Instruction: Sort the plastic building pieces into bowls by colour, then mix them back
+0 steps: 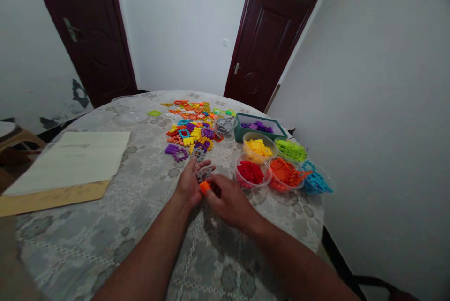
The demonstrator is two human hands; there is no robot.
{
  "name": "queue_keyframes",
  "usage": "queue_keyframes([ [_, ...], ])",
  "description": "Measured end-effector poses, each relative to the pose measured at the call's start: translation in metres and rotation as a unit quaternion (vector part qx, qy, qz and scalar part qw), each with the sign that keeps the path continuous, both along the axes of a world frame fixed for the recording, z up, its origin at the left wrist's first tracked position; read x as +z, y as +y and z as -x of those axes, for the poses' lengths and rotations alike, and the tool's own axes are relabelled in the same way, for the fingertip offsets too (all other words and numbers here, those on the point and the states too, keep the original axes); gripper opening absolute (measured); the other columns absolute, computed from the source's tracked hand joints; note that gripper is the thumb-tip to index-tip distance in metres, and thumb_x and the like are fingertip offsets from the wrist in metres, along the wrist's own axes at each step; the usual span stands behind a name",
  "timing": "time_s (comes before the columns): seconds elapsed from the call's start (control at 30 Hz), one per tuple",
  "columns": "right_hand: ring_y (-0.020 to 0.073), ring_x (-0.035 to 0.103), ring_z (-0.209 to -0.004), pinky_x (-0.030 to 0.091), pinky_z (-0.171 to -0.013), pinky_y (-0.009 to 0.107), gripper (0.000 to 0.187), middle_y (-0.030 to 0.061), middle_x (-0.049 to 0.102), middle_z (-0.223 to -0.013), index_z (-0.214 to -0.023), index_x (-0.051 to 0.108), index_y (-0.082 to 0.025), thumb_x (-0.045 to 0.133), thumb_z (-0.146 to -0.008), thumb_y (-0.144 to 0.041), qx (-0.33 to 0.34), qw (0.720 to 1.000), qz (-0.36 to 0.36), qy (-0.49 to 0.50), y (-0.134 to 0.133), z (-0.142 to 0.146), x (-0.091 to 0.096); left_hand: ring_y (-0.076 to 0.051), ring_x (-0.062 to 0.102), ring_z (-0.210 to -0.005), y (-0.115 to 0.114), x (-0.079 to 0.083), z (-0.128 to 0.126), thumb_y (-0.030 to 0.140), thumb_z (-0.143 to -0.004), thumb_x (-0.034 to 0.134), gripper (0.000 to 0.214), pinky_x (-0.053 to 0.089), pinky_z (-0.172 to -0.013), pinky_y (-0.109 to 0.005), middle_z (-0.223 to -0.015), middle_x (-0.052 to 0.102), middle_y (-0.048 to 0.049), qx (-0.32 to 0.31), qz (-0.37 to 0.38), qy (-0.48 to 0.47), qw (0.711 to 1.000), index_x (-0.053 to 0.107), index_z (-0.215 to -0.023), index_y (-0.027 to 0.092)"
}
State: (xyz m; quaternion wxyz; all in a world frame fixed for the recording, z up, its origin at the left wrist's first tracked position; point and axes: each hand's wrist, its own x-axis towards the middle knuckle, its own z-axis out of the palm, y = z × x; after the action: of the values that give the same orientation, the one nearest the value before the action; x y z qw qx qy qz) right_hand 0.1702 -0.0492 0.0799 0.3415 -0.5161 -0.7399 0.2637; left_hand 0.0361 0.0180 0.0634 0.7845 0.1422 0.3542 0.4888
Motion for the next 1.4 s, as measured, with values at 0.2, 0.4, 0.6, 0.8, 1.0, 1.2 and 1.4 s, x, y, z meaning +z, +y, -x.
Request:
queue_keyframes([
  [0.2, 0.0141, 0.058, -0.059, 0.05, -0.055, 0.026, 0.047, -0.0046, 0.063, -0.076, -0.139, 0.061, -0.02, 0.056, -0.094, -0.035, -0.089, 0.968, 0.109, 0.208, 0.012, -0.048, 0.02, -0.018, 0.066, -0.057, 0.002, -0.005, 0.001, 0.031, -0.1, 0.051, 0.025, 0.044, -0.041, -0.024, -0.089, 0.073, -0.0116, 0.003, -0.013, -0.029, 0.999, 0.065, -0.11, 0.013],
  [0.4, 0.0157, 0.063, -0.072, 0.053, -0.064, 0.028, 0.047, 0.0027, 0.068, -0.097, -0.135, 0.066, -0.019, 0.063, -0.094, -0.042, -0.232, 0.96, -0.044, 0.153, 0.014, -0.093, 0.014, -0.016, 0.066, -0.057, 0.0, -0.012, -0.006, 0.032, -0.098, 0.053, 0.024, 0.046, -0.043, -0.024, -0.092, 0.074, -0.01, 0.015, -0.005, -0.03, 0.999, 0.067, -0.109, 0.015],
  [0.6, 0.0245, 0.07, -0.103, 0.058, -0.093, 0.042, 0.04, 0.0098, 0.073, -0.117, -0.134, 0.067, -0.021, 0.059, -0.098, -0.037, -0.296, 0.938, -0.167, 0.064, 0.01, -0.086, -0.017, -0.016, 0.068, -0.065, -0.007, -0.02, -0.012, 0.031, -0.097, 0.059, 0.023, 0.055, -0.054, -0.028, -0.1, 0.076, -0.0106, 0.052, -0.019, -0.035, 0.998, 0.07, -0.108, 0.014],
  [0.8, 0.0282, 0.071, -0.106, 0.058, -0.098, 0.05, 0.037, 0.01, 0.074, -0.12, -0.133, 0.068, -0.026, 0.059, -0.097, -0.029, -0.259, 0.94, -0.22, -0.025, 0.003, -0.081, -0.024, -0.017, 0.069, -0.073, -0.009, -0.025, -0.011, 0.033, -0.093, 0.065, 0.024, 0.058, -0.061, -0.029, -0.103, 0.076, -0.0097, 0.049, -0.026, -0.038, 0.998, 0.073, -0.108, 0.017],
  [1.0, 0.0275, 0.072, -0.106, 0.059, -0.093, 0.045, 0.038, 0.0094, 0.074, -0.123, -0.134, 0.068, -0.027, 0.06, -0.097, -0.028, -0.278, 0.938, -0.208, -0.005, 0.0, -0.082, -0.024, -0.017, 0.068, -0.074, -0.007, -0.025, -0.01, 0.035, -0.093, 0.066, 0.022, 0.059, -0.063, -0.03, -0.103, 0.075, -0.0085, 0.035, -0.029, -0.015, 0.999, 0.075, -0.104, 0.018],
  [1.2, 0.0242, 0.071, -0.1, 0.058, -0.092, 0.042, 0.037, 0.0093, 0.073, -0.118, -0.134, 0.067, -0.024, 0.063, -0.097, -0.028, -0.355, 0.897, -0.264, 0.009, -0.003, -0.107, -0.014, -0.018, 0.068, -0.073, -0.006, -0.021, -0.01, 0.032, -0.093, 0.062, 0.022, 0.059, -0.062, -0.03, -0.102, 0.075, -0.0086, 0.035, -0.024, -0.005, 0.999, 0.076, -0.102, 0.017],
  [1.4, 0.0236, 0.069, -0.091, 0.056, -0.086, 0.04, 0.035, 0.0095, 0.074, -0.112, -0.128, 0.066, -0.02, 0.062, -0.096, -0.034, -0.487, 0.838, -0.243, -0.019, -0.003, -0.145, -0.004, -0.018, 0.067, -0.07, -0.006, -0.017, -0.011, 0.031, -0.091, 0.065, 0.022, 0.057, -0.058, -0.029, -0.1, 0.075, -0.0091, 0.032, -0.029, 0.015, 0.999, 0.076, -0.101, 0.016],
])
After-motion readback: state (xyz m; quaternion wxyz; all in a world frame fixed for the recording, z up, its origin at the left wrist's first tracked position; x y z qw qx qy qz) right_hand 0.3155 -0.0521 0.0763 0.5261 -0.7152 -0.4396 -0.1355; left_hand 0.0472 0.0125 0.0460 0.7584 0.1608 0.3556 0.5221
